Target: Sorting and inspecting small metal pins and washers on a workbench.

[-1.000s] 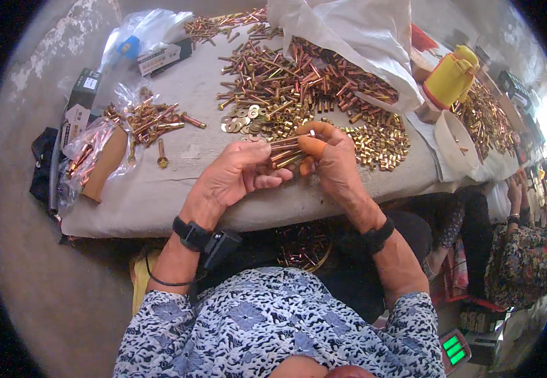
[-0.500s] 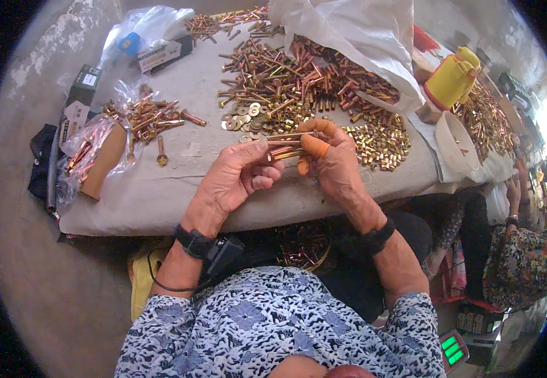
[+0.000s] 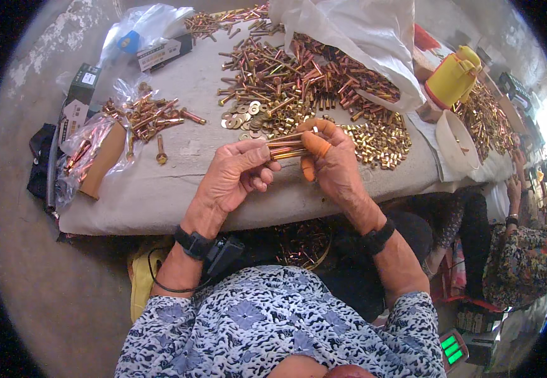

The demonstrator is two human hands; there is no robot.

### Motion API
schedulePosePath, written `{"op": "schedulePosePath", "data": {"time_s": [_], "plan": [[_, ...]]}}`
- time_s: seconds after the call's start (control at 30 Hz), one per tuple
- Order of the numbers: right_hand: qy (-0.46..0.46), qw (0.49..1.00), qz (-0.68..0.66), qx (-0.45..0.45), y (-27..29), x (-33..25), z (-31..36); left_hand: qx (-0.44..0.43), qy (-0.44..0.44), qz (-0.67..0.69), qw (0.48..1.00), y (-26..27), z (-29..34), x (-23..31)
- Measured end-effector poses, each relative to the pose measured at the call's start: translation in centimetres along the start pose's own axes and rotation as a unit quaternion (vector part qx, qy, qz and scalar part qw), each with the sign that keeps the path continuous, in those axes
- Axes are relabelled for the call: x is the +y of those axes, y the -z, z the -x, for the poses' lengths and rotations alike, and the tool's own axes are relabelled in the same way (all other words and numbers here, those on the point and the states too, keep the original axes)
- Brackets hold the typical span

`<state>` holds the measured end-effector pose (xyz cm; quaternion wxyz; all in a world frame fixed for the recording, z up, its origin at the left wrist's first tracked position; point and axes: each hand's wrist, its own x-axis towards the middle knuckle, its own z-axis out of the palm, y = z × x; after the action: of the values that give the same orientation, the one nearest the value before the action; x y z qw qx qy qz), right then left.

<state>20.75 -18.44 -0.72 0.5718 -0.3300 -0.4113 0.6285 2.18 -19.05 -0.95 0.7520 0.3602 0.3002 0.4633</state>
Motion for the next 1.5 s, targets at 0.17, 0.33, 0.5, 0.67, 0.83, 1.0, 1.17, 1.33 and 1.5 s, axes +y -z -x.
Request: {"op": "schedulePosePath", "data": {"time_s": [0.17,0.33,0.5,0.67,0.83,1.0,1.17,1.33,1.5], "plan": [[0.005,1.000,-0.017,-0.008,0.1,0.1,0.0,0.029,0.006,-0.002,1.000,-0.1,0.4,0.0],[-0.022,1.000,0.011,-0.011,-0.1,-0.3,0.2,0.039,0.021,0.017,0.999,0.5,0.5,0.0],[-0.074,0.996,0.047,-0.003,0.3,-0.4,0.1,0.041,0.031,-0.039,0.998,0.4,0.6,0.1],[-0.075,0.993,0.081,0.032,1.0,-0.4,-0.1,0.026,0.048,-0.092,0.994,0.6,1.2,1.6],[-0.056,0.991,0.108,0.053,1.5,-0.8,0.0,0.120,-0.004,-0.262,0.958,0.3,1.7,1.9],[0.017,0.978,0.192,0.075,0.7,-0.7,0.7,0.170,-0.010,-0.331,0.928,-0.3,3.0,1.1],[0.045,0.955,0.290,0.048,-0.3,-0.2,1.6,0.148,-0.194,-0.640,0.729,-0.9,3.5,-0.8],[0.227,0.879,0.420,0.013,0.1,1.6,1.6,0.168,-0.171,-0.732,0.638,-0.8,2.3,-1.8],[0.328,0.834,0.444,0.012,-0.7,1.0,1.7,0.134,0.079,-0.403,0.902,-1.2,2.8,0.2]]}}
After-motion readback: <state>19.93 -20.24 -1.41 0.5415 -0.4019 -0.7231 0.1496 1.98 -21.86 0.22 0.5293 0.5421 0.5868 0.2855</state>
